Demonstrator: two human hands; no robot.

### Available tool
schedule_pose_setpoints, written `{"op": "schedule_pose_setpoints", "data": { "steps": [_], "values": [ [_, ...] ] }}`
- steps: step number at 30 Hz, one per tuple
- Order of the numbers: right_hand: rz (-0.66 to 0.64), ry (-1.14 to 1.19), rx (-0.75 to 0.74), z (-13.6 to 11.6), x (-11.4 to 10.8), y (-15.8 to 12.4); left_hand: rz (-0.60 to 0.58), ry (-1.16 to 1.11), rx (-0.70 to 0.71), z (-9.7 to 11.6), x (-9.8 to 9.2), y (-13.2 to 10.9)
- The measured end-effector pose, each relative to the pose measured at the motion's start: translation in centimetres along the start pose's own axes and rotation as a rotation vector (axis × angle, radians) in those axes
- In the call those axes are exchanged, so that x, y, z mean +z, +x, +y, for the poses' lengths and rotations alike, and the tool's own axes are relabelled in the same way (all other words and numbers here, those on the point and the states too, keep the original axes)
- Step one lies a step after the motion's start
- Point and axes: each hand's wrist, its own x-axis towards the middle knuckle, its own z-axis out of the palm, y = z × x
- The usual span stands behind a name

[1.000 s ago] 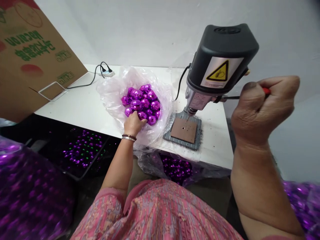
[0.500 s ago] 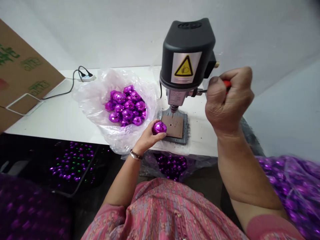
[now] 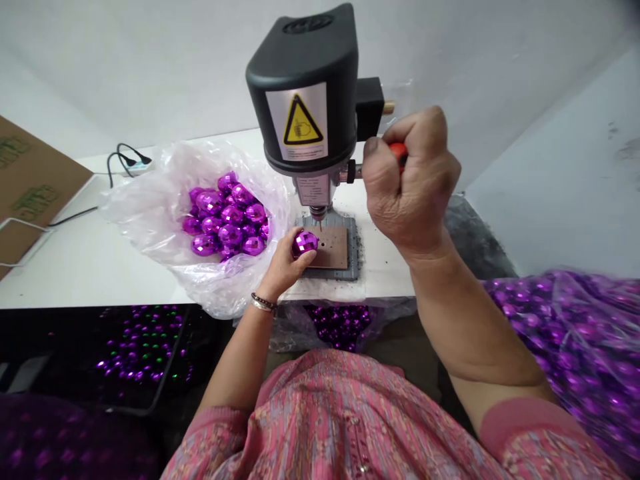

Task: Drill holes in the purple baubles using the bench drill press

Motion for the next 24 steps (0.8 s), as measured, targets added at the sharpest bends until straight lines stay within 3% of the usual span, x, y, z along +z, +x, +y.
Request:
{"op": "schedule_pose_setpoints", "data": {
  "steps": [6,13,20,24],
  "values": [
    [-0.049,-0.007,0.109,-0.5,0.1,2.7,0.011,0.013,-0.179,0.1,0.6,1.3],
    [-0.206,-0.064,0.319,0.2,1.7,8.1,-0.028,0.018,-0.224,0.2,0.4,1.9],
    [-0.19,-0.037,0.309,0.7,2.4,8.3,-0.065,0.108,-0.217,1.1,0.7,2.3],
    [-0.21,-0.009,0.302,0.6,2.2,8.1,-0.083,0.242,-0.132,1.5,1.1,2.8]
  ]
}}
